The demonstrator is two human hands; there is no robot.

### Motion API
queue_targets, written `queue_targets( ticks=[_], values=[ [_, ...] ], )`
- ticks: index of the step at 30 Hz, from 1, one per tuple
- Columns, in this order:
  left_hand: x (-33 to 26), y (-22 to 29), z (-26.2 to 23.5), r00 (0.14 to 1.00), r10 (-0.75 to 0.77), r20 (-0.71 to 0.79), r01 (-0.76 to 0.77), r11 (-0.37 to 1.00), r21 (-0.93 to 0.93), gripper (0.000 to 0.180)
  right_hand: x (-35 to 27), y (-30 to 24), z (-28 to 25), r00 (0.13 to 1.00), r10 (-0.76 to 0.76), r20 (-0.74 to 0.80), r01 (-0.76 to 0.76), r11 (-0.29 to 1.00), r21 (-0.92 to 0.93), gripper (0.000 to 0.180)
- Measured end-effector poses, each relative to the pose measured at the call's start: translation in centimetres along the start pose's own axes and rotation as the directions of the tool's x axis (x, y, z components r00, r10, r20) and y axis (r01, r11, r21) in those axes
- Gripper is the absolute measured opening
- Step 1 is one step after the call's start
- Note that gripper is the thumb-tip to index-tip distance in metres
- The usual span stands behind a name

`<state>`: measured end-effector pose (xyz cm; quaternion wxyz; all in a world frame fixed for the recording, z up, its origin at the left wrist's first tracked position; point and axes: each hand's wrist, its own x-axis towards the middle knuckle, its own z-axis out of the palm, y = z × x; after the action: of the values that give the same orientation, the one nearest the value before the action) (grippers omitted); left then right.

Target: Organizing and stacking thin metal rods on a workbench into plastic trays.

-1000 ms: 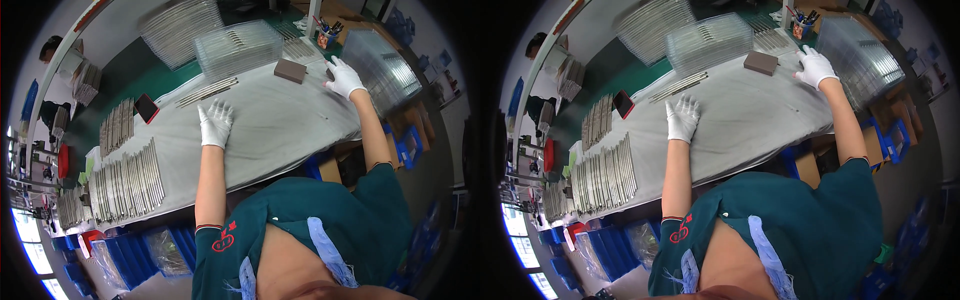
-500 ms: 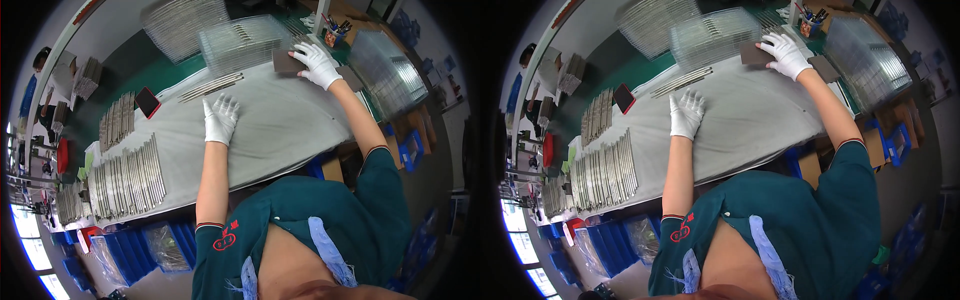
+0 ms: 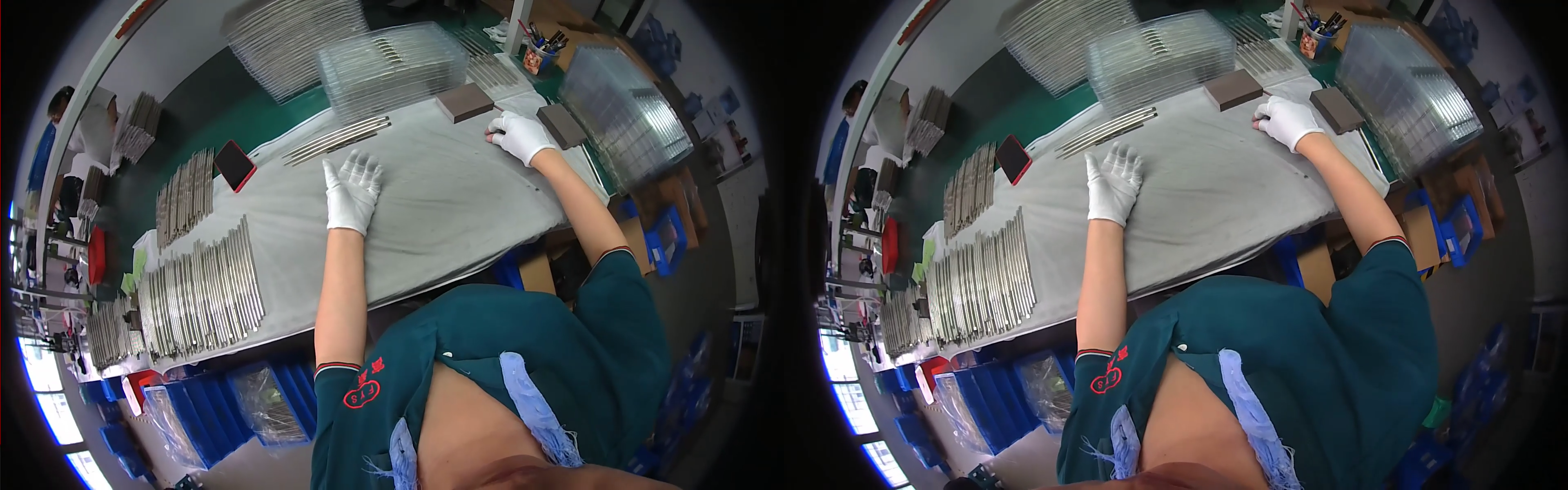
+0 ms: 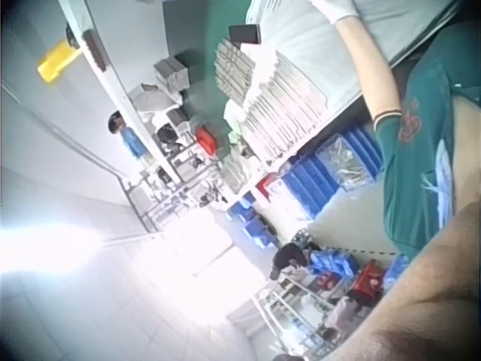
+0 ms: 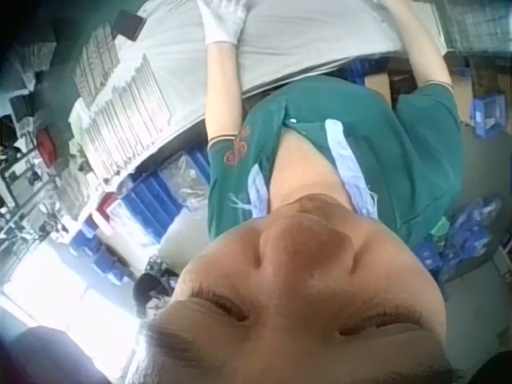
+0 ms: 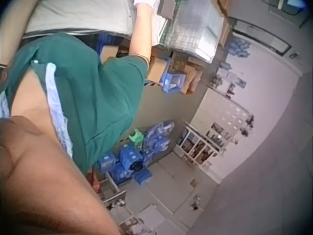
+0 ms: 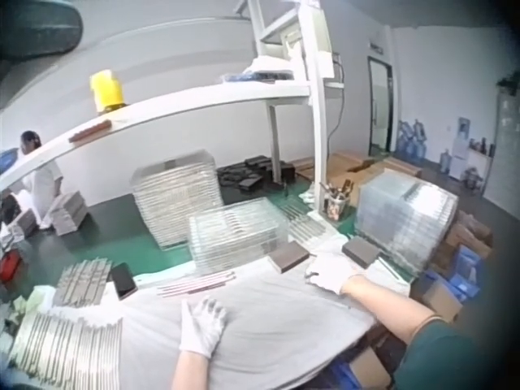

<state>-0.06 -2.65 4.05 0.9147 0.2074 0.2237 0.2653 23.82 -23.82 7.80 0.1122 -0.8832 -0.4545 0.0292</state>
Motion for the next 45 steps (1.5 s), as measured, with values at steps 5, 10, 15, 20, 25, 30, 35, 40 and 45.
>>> queue_targets(
  ticks=[5, 10, 15, 20, 25, 30, 35, 40, 45],
  values=[
    [0.1, -0.1, -0.1, 1.000, -0.001, 0.002, 0.001, 1.000, -0.006, 0.060, 0.5, -0.6, 0.6, 0.998, -0.053, -0.041, 0.047, 0.989, -0.140, 0.017],
    [0.0, 0.1, 0.0, 1.000, 0.000, -0.005, 0.000, 1.000, -0.009, 0.060, 2.4, -5.1, 1.1, 0.984, -0.125, -0.125, 0.130, 0.991, 0.029, 0.018],
    [0.1, 0.0, 0.0, 1.000, 0.003, 0.014, -0.003, 1.000, -0.011, 0.061, 4.9, -7.2, 2.9, 0.981, -0.180, -0.065, 0.180, 0.984, -0.019, 0.019],
    [-0.1, -0.1, 0.0, 1.000, -0.001, 0.024, 0.001, 1.000, 0.004, 0.061, 5.8, -7.7, 3.3, 0.984, -0.175, -0.021, 0.173, 0.983, -0.064, 0.020],
    [0.3, -0.1, -0.1, 1.000, -0.006, 0.030, 0.007, 1.000, -0.003, 0.061, 4.4, -7.8, 2.3, 0.982, -0.183, 0.042, 0.187, 0.976, -0.111, 0.022],
    [0.2, 0.0, -0.6, 1.000, -0.012, 0.018, 0.012, 1.000, -0.025, 0.062, -3.5, -6.7, -4.6, 0.729, -0.379, 0.571, 0.222, 0.919, 0.326, 0.025],
    [0.1, 0.0, 0.1, 1.000, 0.005, 0.019, -0.006, 1.000, 0.020, 0.063, -10.5, -4.5, -8.2, 0.401, -0.534, 0.745, 0.088, 0.832, 0.548, 0.026],
    [-0.2, -0.8, 0.0, 0.997, 0.046, -0.054, -0.046, 0.999, 0.000, 0.063, -8.8, -2.4, -6.8, 0.697, -0.470, 0.542, -0.269, 0.528, 0.805, 0.028],
    [-5.5, -6.4, 2.1, 0.994, -0.107, 0.008, 0.102, 0.969, 0.223, 0.058, -2.1, -3.4, -1.6, 0.879, -0.412, 0.240, -0.225, 0.085, 0.971, 0.049]
  ],
)
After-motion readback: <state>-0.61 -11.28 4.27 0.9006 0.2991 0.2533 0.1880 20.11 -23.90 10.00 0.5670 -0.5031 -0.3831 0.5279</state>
